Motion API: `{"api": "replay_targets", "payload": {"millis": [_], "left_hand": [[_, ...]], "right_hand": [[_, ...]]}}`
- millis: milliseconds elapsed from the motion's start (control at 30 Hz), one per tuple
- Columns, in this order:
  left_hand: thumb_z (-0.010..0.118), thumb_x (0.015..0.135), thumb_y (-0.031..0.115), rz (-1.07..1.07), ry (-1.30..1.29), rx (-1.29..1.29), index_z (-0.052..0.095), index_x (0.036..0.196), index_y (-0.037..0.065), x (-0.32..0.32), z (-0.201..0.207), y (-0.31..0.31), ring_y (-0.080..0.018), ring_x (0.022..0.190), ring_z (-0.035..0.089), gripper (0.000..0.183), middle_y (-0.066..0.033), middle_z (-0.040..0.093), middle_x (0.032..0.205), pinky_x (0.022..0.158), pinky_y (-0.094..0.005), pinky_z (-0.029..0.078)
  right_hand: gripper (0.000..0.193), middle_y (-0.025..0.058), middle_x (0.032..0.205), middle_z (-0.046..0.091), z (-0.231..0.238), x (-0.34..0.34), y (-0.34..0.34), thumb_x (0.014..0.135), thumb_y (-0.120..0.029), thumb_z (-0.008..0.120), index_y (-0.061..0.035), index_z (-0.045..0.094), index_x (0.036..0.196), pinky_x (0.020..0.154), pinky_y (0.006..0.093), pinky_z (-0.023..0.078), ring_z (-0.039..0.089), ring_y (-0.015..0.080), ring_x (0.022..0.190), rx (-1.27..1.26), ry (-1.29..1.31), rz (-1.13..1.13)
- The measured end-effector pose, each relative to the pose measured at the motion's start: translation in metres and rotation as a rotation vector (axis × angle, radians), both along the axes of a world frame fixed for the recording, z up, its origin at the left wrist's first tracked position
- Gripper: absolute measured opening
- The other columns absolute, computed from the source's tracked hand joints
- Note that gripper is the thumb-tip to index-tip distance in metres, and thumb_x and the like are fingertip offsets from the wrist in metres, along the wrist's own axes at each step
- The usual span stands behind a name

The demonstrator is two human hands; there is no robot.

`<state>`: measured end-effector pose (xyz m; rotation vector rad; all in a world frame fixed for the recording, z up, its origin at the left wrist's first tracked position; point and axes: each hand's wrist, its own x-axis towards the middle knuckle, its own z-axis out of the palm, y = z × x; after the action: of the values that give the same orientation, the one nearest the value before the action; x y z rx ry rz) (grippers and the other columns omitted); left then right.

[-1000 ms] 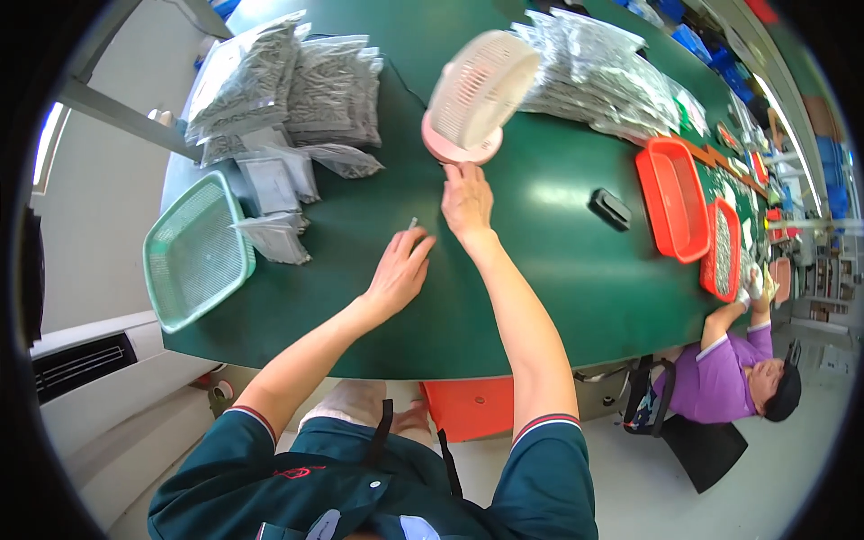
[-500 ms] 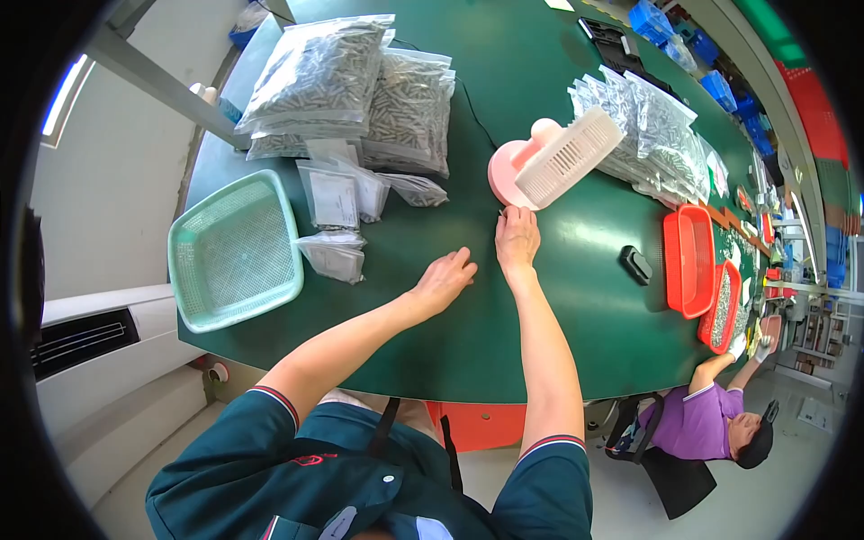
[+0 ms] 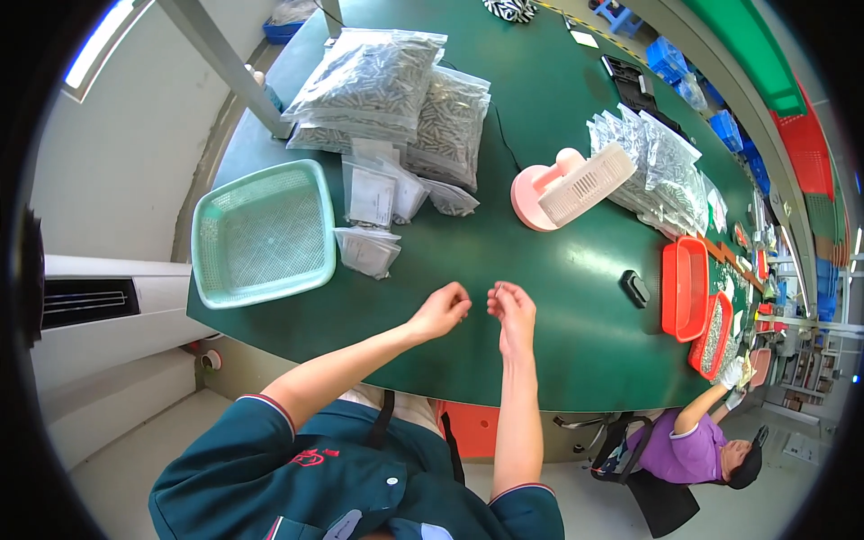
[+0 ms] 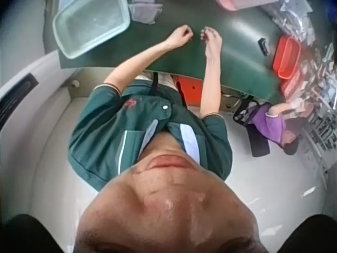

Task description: The person is using a metal probe to inspect small metal components on a workbench and then placing them into a plastic bag.

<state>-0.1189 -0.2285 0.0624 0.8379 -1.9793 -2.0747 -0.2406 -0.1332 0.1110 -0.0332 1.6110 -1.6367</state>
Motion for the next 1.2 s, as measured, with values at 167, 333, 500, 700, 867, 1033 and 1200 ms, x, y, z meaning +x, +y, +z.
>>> {"api": "replay_targets", "payload": {"millis": [167,333,500,700,867,1033,1200], "left_hand": [[0.046,0.092,0.016,0.109,0.034,0.810,0.053,0.093,0.003,0.065,0.050,-0.002,-0.0115,0.072,0.056,0.015,-0.0052,0.057,0.082,0.067,-0.0240,0.047],[0.049,0.094,0.024,0.167,0.167,0.755,0.057,0.096,0.003,0.112,0.079,0.011,-0.0064,0.068,0.051,0.022,-0.0002,0.055,0.075,0.063,-0.0198,0.043],[0.049,0.094,0.019,0.223,0.276,0.817,0.058,0.093,0.004,0.140,0.109,0.008,-0.0056,0.066,0.051,0.017,0.0009,0.056,0.075,0.060,-0.0180,0.041],[0.061,0.086,0.013,0.282,0.338,0.916,0.055,0.089,0.006,0.165,0.117,0.004,-0.0059,0.060,0.042,0.010,-0.0061,0.058,0.083,0.053,-0.0166,0.035],[0.059,0.087,0.013,0.333,0.320,0.886,0.057,0.101,0.004,0.184,0.114,0.008,-0.0065,0.060,0.042,0.017,-0.0051,0.058,0.081,0.054,-0.0166,0.035],[0.054,0.090,0.013,0.358,0.306,0.952,0.057,0.099,0.002,0.193,0.102,-0.013,-0.0075,0.065,0.048,0.015,-0.0050,0.059,0.083,0.058,-0.0203,0.040],[0.046,0.091,0.012,0.354,0.229,0.787,0.055,0.098,0.003,0.200,0.112,-0.055,-0.0076,0.066,0.050,0.014,-0.0029,0.056,0.077,0.061,-0.0197,0.042]], "right_hand": [[0.004,0.0061,0.095,0.060,0.038,0.067,0.016,0.080,-0.004,0.061,-0.0027,0.061,0.084,0.073,0.0228,0.045,0.056,0.0102,0.083,-0.044,0.238,0.214],[0.009,0.0104,0.113,0.051,0.042,0.106,0.006,0.076,-0.001,0.064,-0.0002,0.060,0.085,0.078,0.0280,0.048,0.057,0.0143,0.087,-0.173,0.063,0.432],[0.012,0.0094,0.109,0.053,0.066,0.121,-0.007,0.078,-0.001,0.064,-0.0005,0.061,0.089,0.074,0.0248,0.048,0.056,0.0107,0.080,-0.335,-0.086,0.528],[0.008,-0.0002,0.076,0.061,0.048,0.064,-0.052,0.076,-0.008,0.069,-0.0037,0.064,0.078,0.062,0.0215,0.044,0.055,0.0069,0.071,-0.172,0.559,0.315],[0.044,0.0088,0.105,0.054,0.050,0.013,-0.116,0.062,-0.017,0.076,-0.0069,0.055,0.099,0.087,0.0387,0.039,0.050,0.0266,0.102,0.110,1.636,0.240],[0.036,0.0098,0.104,0.057,0.044,-0.012,-0.168,0.067,-0.019,0.073,-0.0075,0.055,0.095,0.081,0.0400,0.042,0.053,0.0255,0.101,0.566,1.764,0.675],[0.020,0.0146,0.076,0.064,0.030,-0.035,-0.192,0.073,-0.024,0.067,-0.0072,0.061,0.082,0.064,0.0425,0.049,0.063,0.0320,0.077,0.611,1.723,0.815]]}}
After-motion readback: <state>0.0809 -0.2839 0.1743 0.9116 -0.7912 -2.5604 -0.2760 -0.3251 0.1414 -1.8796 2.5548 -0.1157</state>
